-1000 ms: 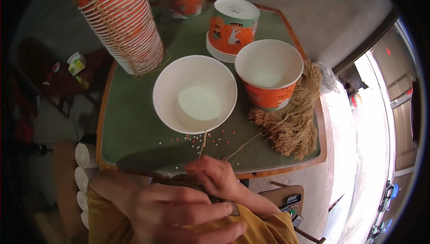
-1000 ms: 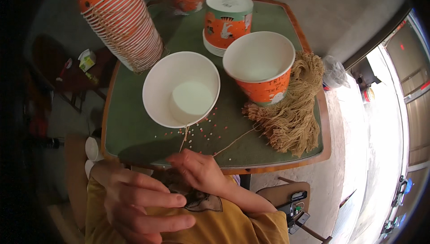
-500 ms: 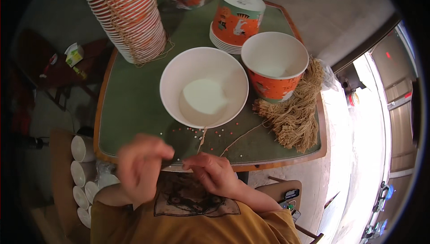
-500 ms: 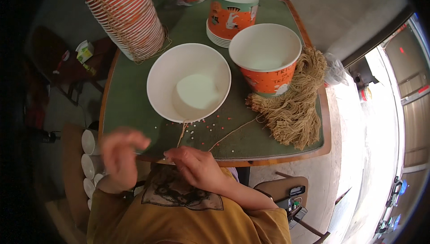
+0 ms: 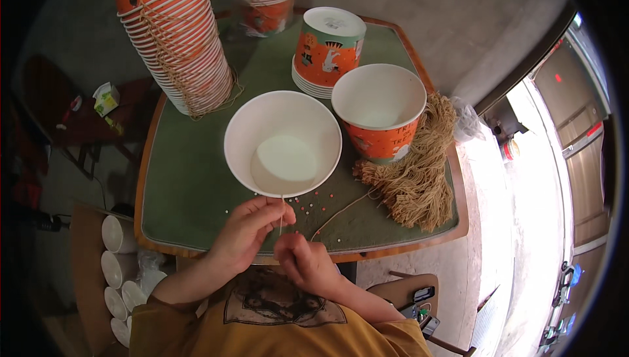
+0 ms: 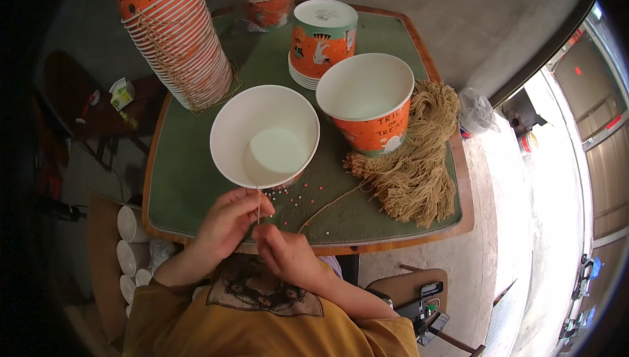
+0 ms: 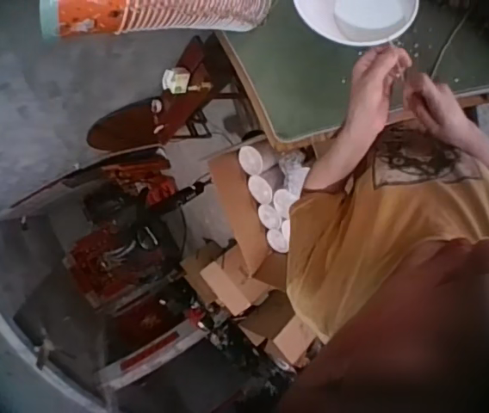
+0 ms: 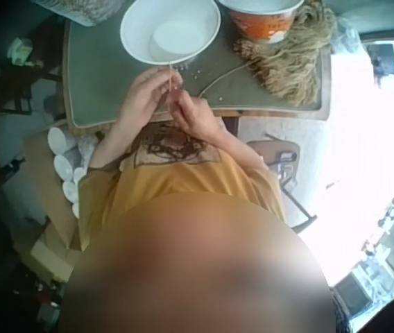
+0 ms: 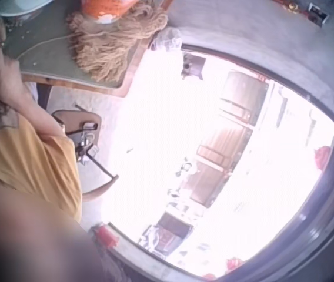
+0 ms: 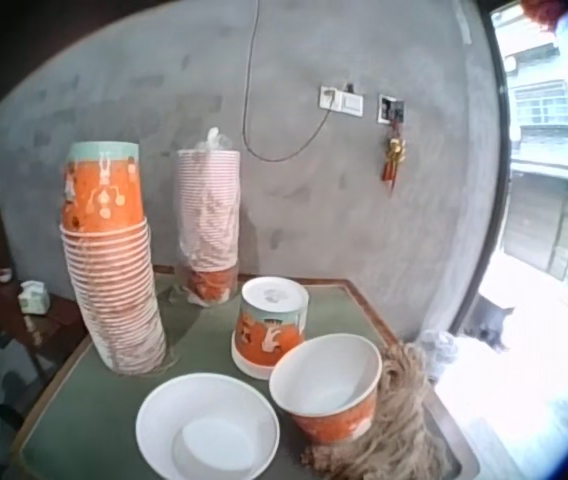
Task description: Thread string through holes in paper tubs and stack them.
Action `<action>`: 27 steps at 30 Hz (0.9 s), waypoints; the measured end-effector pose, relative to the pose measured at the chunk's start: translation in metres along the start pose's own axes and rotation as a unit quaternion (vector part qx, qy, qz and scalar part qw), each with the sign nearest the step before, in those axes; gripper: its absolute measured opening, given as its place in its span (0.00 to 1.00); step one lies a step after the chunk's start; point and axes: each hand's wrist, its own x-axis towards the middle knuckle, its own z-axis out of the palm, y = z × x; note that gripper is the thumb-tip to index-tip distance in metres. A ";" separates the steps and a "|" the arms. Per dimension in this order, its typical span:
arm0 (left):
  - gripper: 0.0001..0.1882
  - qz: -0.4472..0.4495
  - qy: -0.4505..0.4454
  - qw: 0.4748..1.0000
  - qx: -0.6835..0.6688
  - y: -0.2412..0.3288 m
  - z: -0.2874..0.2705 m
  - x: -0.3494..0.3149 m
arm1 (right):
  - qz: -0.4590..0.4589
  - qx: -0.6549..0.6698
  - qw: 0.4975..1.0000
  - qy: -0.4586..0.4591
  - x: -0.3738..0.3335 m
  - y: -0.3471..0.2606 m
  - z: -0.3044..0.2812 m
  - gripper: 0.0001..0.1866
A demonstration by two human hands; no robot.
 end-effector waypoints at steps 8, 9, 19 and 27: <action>0.06 0.136 0.082 0.987 0.032 -0.008 0.013 0.014 | -0.097 -0.118 0.988 -0.016 0.016 -0.001 -0.006 0.17; 0.05 0.188 0.146 0.960 0.147 -0.012 0.014 0.016 | -0.098 -0.115 0.988 -0.015 0.018 0.000 -0.004 0.17; 0.04 0.293 0.205 0.881 0.310 -0.021 -0.012 0.023 | 0.014 0.061 0.997 -0.043 0.006 0.003 -0.005 0.14; 0.31 0.474 0.002 0.641 0.604 -0.027 0.050 0.024 | -0.088 0.196 0.973 -0.080 0.007 -0.083 -0.105 0.07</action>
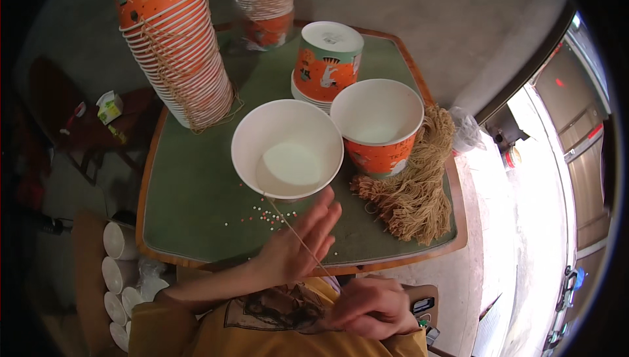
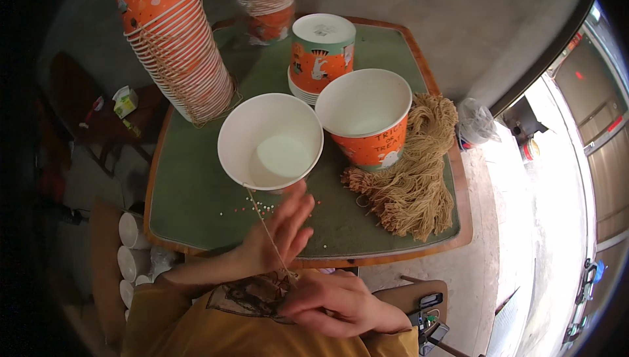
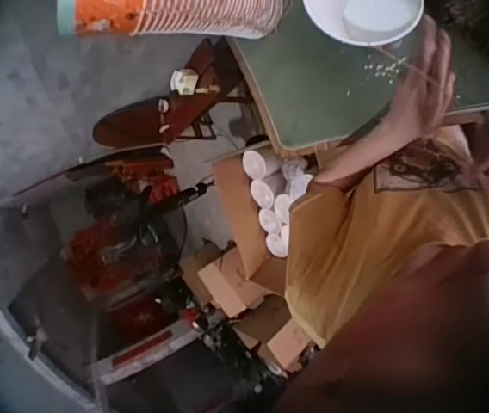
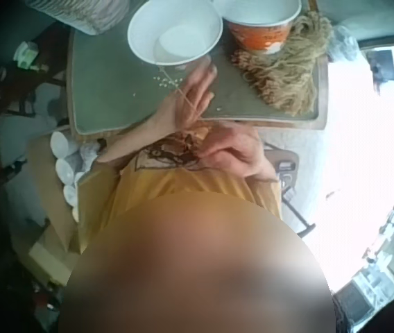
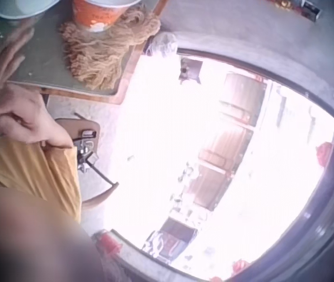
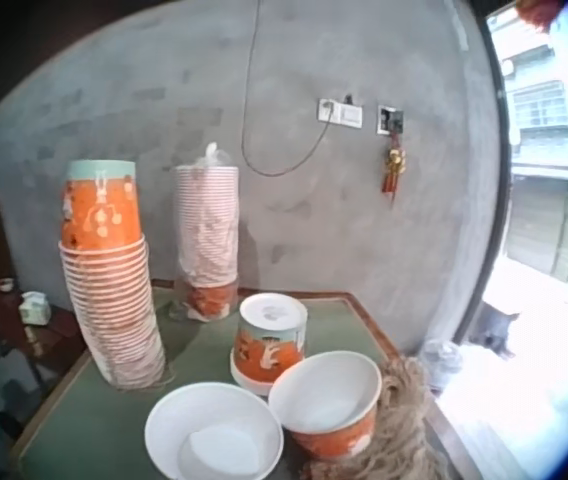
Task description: Thread string through holes in paper tubs and stack them.
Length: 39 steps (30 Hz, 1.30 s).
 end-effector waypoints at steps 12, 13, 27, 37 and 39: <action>0.09 -0.096 -0.046 0.991 0.081 -0.112 -0.127 0.025 | 0.062 0.510 0.814 0.270 0.047 0.041 -0.030 0.10; 0.08 -0.131 -0.080 0.986 0.067 -0.120 -0.138 0.024 | 0.067 0.552 0.784 0.277 0.058 0.047 -0.030 0.09; 0.14 -0.182 0.025 0.935 -0.304 -0.002 -0.034 -0.006 | 0.089 0.557 0.780 0.270 0.084 0.080 -0.003 0.10; 0.08 -0.204 -0.111 0.962 -0.143 -0.008 -0.048 -0.012 | 0.158 -0.184 0.961 0.129 0.022 0.085 -0.005 0.20; 0.08 -0.196 -0.117 0.966 -0.126 -0.006 -0.052 -0.009 | 0.189 -0.068 0.976 0.084 0.018 0.089 0.002 0.16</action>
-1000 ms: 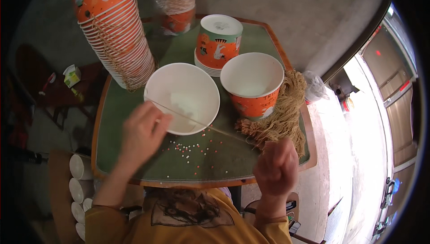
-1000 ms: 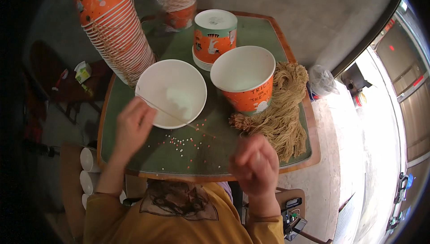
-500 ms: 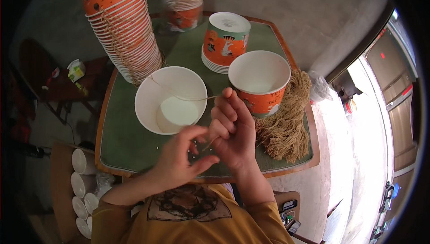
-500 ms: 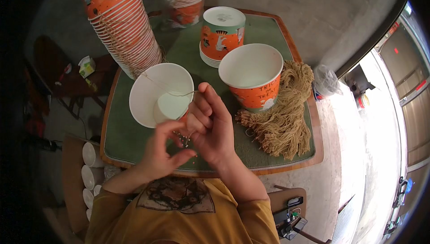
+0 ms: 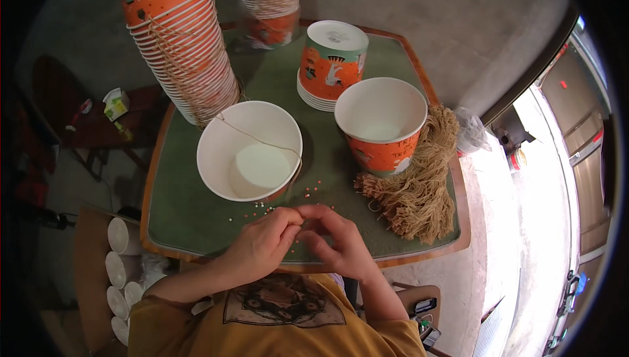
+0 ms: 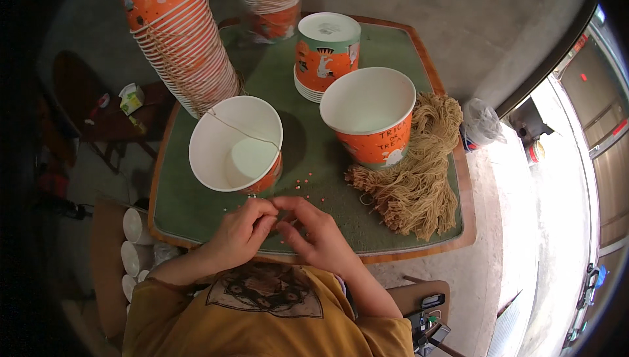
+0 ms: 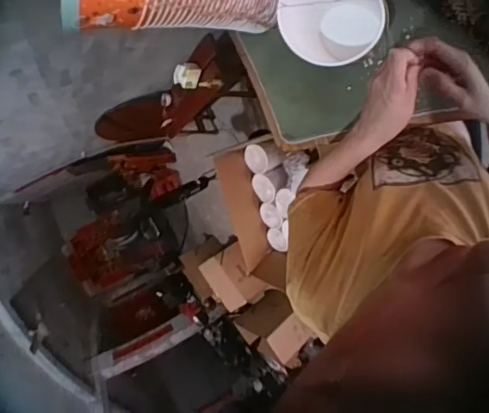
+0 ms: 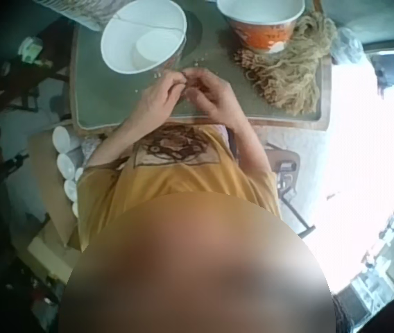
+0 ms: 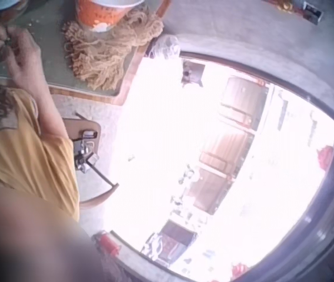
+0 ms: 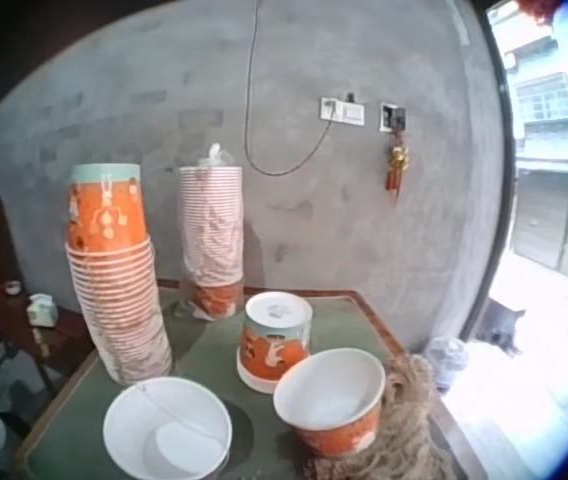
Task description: Thread string through holes in paper tubs and stack them.
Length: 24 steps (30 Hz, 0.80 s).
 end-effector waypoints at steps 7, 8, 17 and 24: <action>0.11 0.096 0.129 0.982 0.103 0.003 -0.023 0.012 | -0.093 -0.091 0.990 0.046 0.013 0.000 0.001 0.06; 0.13 0.125 0.145 0.966 0.176 0.005 -0.032 0.021 | -0.053 -0.059 0.994 0.080 0.015 0.003 0.001 0.05; 0.11 -0.086 0.017 0.996 0.024 -0.005 -0.089 0.044 | -0.076 -0.036 0.984 0.156 0.042 0.011 0.003 0.05; 0.12 -0.159 -0.041 0.975 -0.152 -0.019 -0.122 0.059 | -0.225 -0.172 0.950 0.128 0.073 -0.003 0.018 0.08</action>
